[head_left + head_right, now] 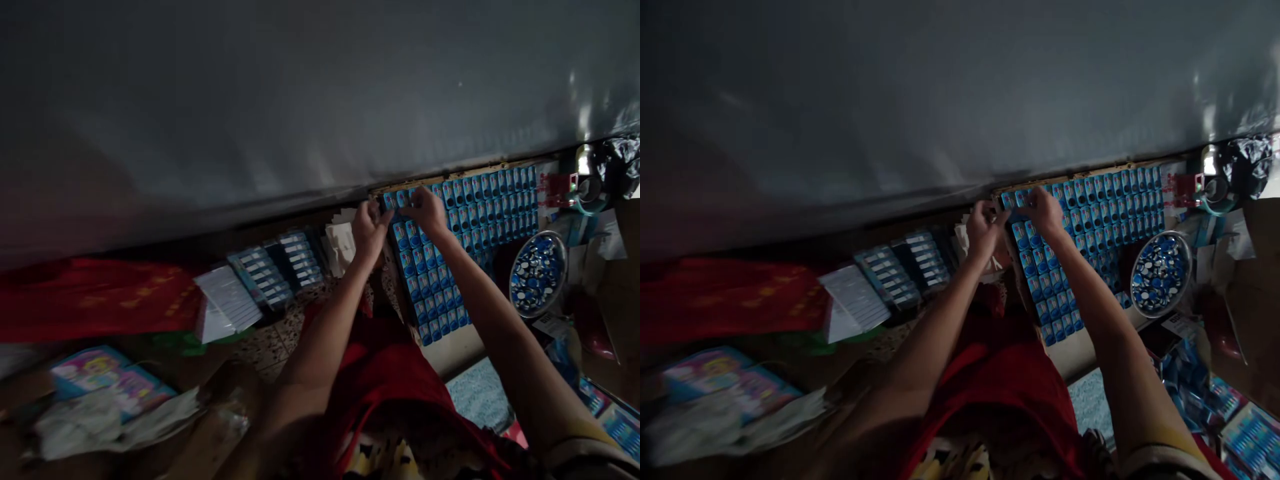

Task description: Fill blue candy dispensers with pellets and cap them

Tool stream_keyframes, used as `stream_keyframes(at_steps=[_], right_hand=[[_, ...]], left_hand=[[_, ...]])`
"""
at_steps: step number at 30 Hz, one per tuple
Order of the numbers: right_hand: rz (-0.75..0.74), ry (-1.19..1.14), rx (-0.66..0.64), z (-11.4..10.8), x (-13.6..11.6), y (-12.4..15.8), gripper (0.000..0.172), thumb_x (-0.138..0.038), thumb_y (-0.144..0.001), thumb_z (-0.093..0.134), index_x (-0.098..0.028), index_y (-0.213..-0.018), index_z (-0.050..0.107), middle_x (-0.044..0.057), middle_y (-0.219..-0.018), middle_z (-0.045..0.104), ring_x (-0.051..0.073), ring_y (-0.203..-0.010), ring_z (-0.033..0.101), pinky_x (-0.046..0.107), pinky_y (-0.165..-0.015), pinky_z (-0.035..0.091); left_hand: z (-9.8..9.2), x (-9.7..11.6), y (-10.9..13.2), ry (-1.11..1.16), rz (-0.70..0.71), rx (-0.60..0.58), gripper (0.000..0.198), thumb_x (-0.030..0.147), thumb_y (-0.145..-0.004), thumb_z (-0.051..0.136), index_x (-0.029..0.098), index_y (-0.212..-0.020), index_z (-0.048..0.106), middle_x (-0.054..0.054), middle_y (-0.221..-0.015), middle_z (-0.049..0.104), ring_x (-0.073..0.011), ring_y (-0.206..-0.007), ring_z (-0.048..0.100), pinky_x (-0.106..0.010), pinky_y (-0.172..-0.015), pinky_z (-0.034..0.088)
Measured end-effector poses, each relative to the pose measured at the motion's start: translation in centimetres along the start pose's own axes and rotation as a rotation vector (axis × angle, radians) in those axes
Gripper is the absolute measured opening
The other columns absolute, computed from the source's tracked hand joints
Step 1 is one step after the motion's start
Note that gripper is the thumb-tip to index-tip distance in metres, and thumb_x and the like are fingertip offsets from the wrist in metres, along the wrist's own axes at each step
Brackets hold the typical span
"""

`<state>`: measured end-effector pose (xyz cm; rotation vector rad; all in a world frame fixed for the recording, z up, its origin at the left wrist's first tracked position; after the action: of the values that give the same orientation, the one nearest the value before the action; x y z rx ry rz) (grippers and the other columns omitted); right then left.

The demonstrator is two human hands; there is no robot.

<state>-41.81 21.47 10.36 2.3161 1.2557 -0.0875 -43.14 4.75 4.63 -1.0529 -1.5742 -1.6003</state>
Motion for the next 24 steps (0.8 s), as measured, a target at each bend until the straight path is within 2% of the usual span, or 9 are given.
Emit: stream_keyframes(at_steps=[2,3,6,9,16,18,21,22,24], right_hand=[[0.091,-0.072,0.096,0.2,1.7,1.1,0.025,-0.044,-0.087,0.075,-0.023,-0.095,0.063,0.001,-0.088,0.072,0.019,-0.079,0.061,0.029,-0.071,0.042],[0.125,-0.089,0.118,0.5,2.4,1.6,0.026,-0.045,-0.087,0.074,-0.023,-0.095,0.062,0.0,-0.087,0.071,0.018,-0.077,0.061,0.029,-0.07,0.04],[0.165,-0.088,0.086,1.4,3.0,2.2,0.026,-0.048,-0.088,0.073,-0.025,-0.092,0.062,-0.001,-0.088,0.072,0.017,-0.077,0.06,0.028,-0.069,0.038],[0.175,-0.036,0.016,1.6,2.4,2.0,0.025,-0.049,-0.089,0.073,-0.025,-0.091,0.064,-0.001,-0.093,0.074,0.018,-0.082,0.063,0.028,-0.069,0.038],[0.229,0.033,-0.105,1.0,1.5,1.1,0.03,-0.047,-0.09,0.076,-0.028,-0.111,0.065,0.003,-0.113,0.078,0.022,-0.096,0.069,0.03,-0.076,0.044],[0.239,0.019,-0.111,0.9,1.5,1.3,0.028,-0.045,-0.091,0.076,-0.028,-0.111,0.066,0.004,-0.116,0.078,0.023,-0.098,0.069,0.031,-0.078,0.045],[0.193,-0.07,-0.101,0.7,1.5,2.6,0.024,-0.042,-0.094,0.075,-0.025,-0.109,0.068,0.005,-0.117,0.077,0.022,-0.1,0.067,0.03,-0.082,0.046],[0.155,-0.125,-0.066,0.7,1.4,3.5,0.023,-0.041,-0.096,0.073,-0.024,-0.11,0.068,0.005,-0.116,0.076,0.021,-0.101,0.067,0.029,-0.083,0.046],[0.048,-0.255,0.046,0.8,1.2,5.8,0.021,-0.038,-0.101,0.066,-0.022,-0.114,0.07,0.005,-0.114,0.074,0.019,-0.102,0.065,0.028,-0.088,0.046]], left_hand=[[1.0,1.1,-0.4,-0.248,0.174,0.032,0.04,0.021,-0.069,0.092,0.024,-0.087,0.057,-0.001,-0.089,0.06,-0.0229,-0.095,0.059,-0.035,-0.095,0.047],[1.6,1.3,-0.7,-0.32,0.194,0.046,0.044,0.019,-0.067,0.093,0.024,-0.084,0.053,-0.001,-0.09,0.059,-0.0231,-0.095,0.058,-0.036,-0.097,0.046],[3.1,1.2,-1.5,-0.357,0.115,0.087,0.052,0.017,-0.064,0.092,0.025,-0.079,0.043,0.001,-0.086,0.051,-0.0219,-0.091,0.054,-0.036,-0.097,0.044],[3.9,0.7,-1.9,-0.313,0.052,0.101,0.057,0.014,-0.061,0.091,0.026,-0.079,0.039,0.001,-0.087,0.045,-0.023,-0.095,0.053,-0.037,-0.099,0.043],[4.4,0.5,-2.4,-0.344,0.053,0.091,0.07,0.006,-0.053,0.09,0.028,-0.085,0.031,-0.006,-0.105,0.049,-0.0333,-0.116,0.053,-0.048,-0.112,0.039],[4.4,0.9,-2.5,-0.357,0.042,0.067,0.07,0.006,-0.053,0.09,0.028,-0.085,0.031,-0.006,-0.105,0.05,-0.034,-0.117,0.053,-0.05,-0.113,0.039],[3.4,1.9,-2.2,-0.382,0.057,0.08,0.069,0.01,-0.053,0.093,0.026,-0.087,0.036,-0.004,-0.105,0.05,-0.0294,-0.115,0.054,-0.046,-0.113,0.041],[2.8,2.3,-1.8,-0.361,0.076,0.099,0.065,0.015,-0.057,0.094,0.025,-0.09,0.039,-0.003,-0.104,0.051,-0.0269,-0.113,0.054,-0.044,-0.112,0.041],[1.7,2.7,-0.5,-0.225,0.054,0.044,0.05,0.033,-0.074,0.089,0.024,-0.096,0.045,-0.002,-0.102,0.054,-0.0227,-0.109,0.056,-0.038,-0.108,0.045]])
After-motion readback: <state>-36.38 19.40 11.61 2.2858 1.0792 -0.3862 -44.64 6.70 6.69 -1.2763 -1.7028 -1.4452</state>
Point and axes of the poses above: each hand's wrist, its own y-axis away from the middle knuckle, its own z-axis out of the palm, x = y × z, the point moved 2 cm from there along -y, towards the middle knuckle
